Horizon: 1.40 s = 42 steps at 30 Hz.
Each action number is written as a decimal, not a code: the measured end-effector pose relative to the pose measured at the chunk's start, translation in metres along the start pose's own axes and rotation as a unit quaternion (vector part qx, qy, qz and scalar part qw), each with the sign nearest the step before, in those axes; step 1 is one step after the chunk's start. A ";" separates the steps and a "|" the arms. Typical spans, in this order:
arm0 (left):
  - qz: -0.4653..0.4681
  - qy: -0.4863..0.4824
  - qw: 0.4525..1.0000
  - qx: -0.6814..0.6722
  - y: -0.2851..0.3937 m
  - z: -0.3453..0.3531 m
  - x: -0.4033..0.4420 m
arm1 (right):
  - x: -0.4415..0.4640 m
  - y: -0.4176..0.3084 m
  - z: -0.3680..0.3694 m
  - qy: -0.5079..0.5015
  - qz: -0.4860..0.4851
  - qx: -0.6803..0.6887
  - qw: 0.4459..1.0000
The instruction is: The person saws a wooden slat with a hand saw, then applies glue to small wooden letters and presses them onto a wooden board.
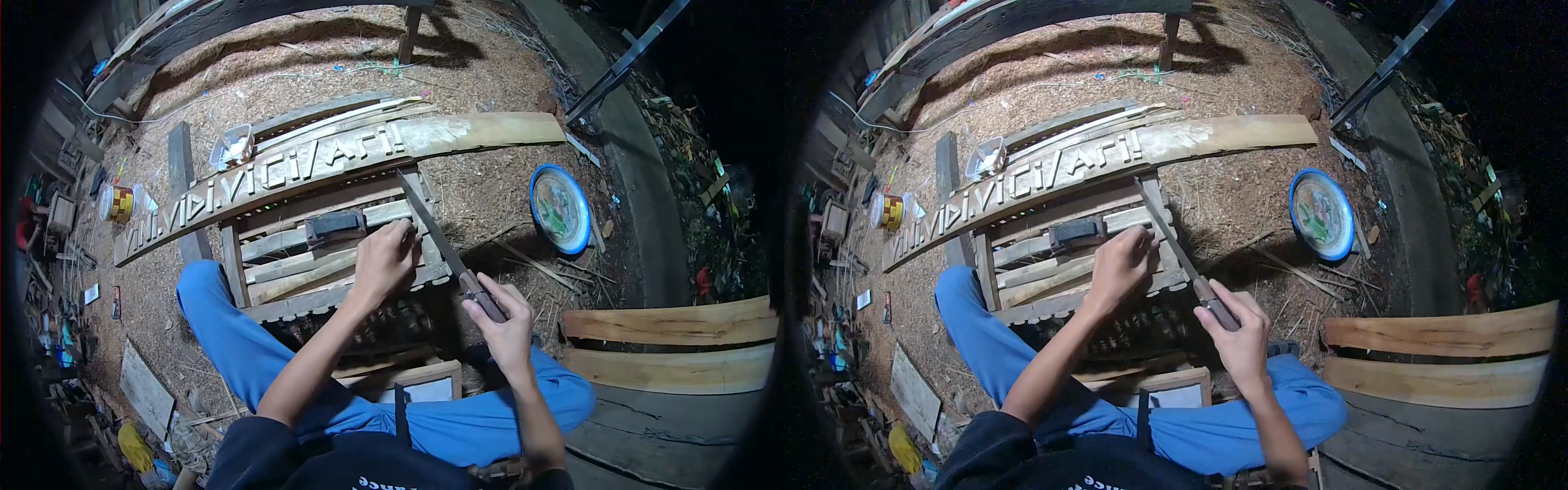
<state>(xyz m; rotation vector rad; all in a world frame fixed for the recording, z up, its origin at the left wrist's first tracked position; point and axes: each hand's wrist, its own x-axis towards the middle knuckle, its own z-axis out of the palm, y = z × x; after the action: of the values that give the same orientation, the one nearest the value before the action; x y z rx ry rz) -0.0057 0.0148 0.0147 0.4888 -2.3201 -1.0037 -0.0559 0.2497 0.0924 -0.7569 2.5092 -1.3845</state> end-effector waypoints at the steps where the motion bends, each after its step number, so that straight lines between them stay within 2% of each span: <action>1: 0.010 0.005 1.000 0.001 0.002 -0.002 0.000 | 0.002 0.000 -0.003 -0.030 -0.023 -0.031 0.999; 3: 0.032 0.009 0.999 0.010 -0.001 0.001 -0.001 | 0.002 0.016 -0.004 -0.076 -0.056 -0.064 0.993; 4: 0.051 0.015 0.998 0.019 -0.002 0.001 0.000 | 0.000 0.020 0.000 -0.062 -0.063 -0.059 0.994; 6: 0.062 0.009 0.998 0.022 -0.003 0.001 0.001 | -0.005 0.016 0.003 -0.050 -0.017 -0.026 0.998; 7: 0.055 0.002 0.998 0.016 0.000 0.000 0.001 | -0.005 0.015 0.004 -0.050 -0.015 -0.025 0.998; 9: 0.042 -0.018 0.999 0.017 0.000 -0.001 -0.002 | -0.010 0.014 0.003 -0.017 -0.077 -0.031 0.996; 13: 0.052 -0.013 0.999 0.002 -0.003 -0.008 -0.004 | -0.007 0.004 -0.004 -0.018 -0.070 -0.035 0.997; 16: 0.007 -0.022 0.999 -0.039 -0.005 -0.010 -0.002 | -0.002 0.002 -0.011 -0.022 -0.036 -0.039 0.998; 18: 0.030 0.000 0.999 -0.040 -0.008 -0.008 -0.003 | 0.000 0.001 -0.015 -0.011 -0.064 -0.023 0.998; 20: -0.002 -0.021 0.999 -0.036 -0.007 -0.010 -0.006 | 0.011 -0.006 -0.016 -0.008 -0.071 -0.040 0.997; 22: 0.037 -0.003 0.999 -0.031 -0.006 -0.013 -0.003 | 0.023 -0.014 -0.011 0.007 -0.089 -0.050 0.995; 24: 0.027 -0.010 0.999 -0.040 -0.003 -0.014 -0.006 | 0.027 -0.016 -0.010 0.012 -0.125 -0.074 0.989; 26: -0.006 -0.027 0.999 -0.024 -0.002 -0.016 -0.005 | 0.027 -0.007 -0.005 0.026 -0.140 -0.076 0.987; 28: 0.006 -0.012 1.000 -0.016 -0.003 -0.017 -0.005 | 0.024 0.014 0.008 0.064 -0.146 -0.056 0.986; 30: 0.084 0.001 0.996 -0.037 -0.009 -0.015 -0.010 | 0.019 0.018 0.013 0.063 -0.124 -0.057 0.989; 32: 0.090 -0.013 0.996 -0.024 -0.008 -0.009 -0.013 | 0.019 0.015 0.011 0.065 -0.112 -0.020 0.991; 34: 0.177 0.056 0.982 0.037 -0.007 -0.009 -0.012 | 0.024 0.000 0.011 0.063 -0.112 -0.007 0.992; 36: 0.180 0.035 0.980 0.075 -0.012 -0.010 -0.014 | 0.028 -0.007 0.015 0.075 -0.138 -0.006 0.988; 38: 0.222 0.092 0.967 0.080 -0.004 -0.014 -0.010 | 0.027 -0.006 0.017 0.079 -0.144 0.003 0.986; 42: 0.250 0.120 0.954 0.113 0.001 -0.016 -0.012 | 0.028 0.000 0.015 0.091 -0.146 -0.002 0.985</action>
<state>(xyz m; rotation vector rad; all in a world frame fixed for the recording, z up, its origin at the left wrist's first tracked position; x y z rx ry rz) 0.0136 0.0127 0.0205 0.0851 -2.1811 -0.4159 -0.0743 0.2245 0.0864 -1.0821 2.6189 -1.6065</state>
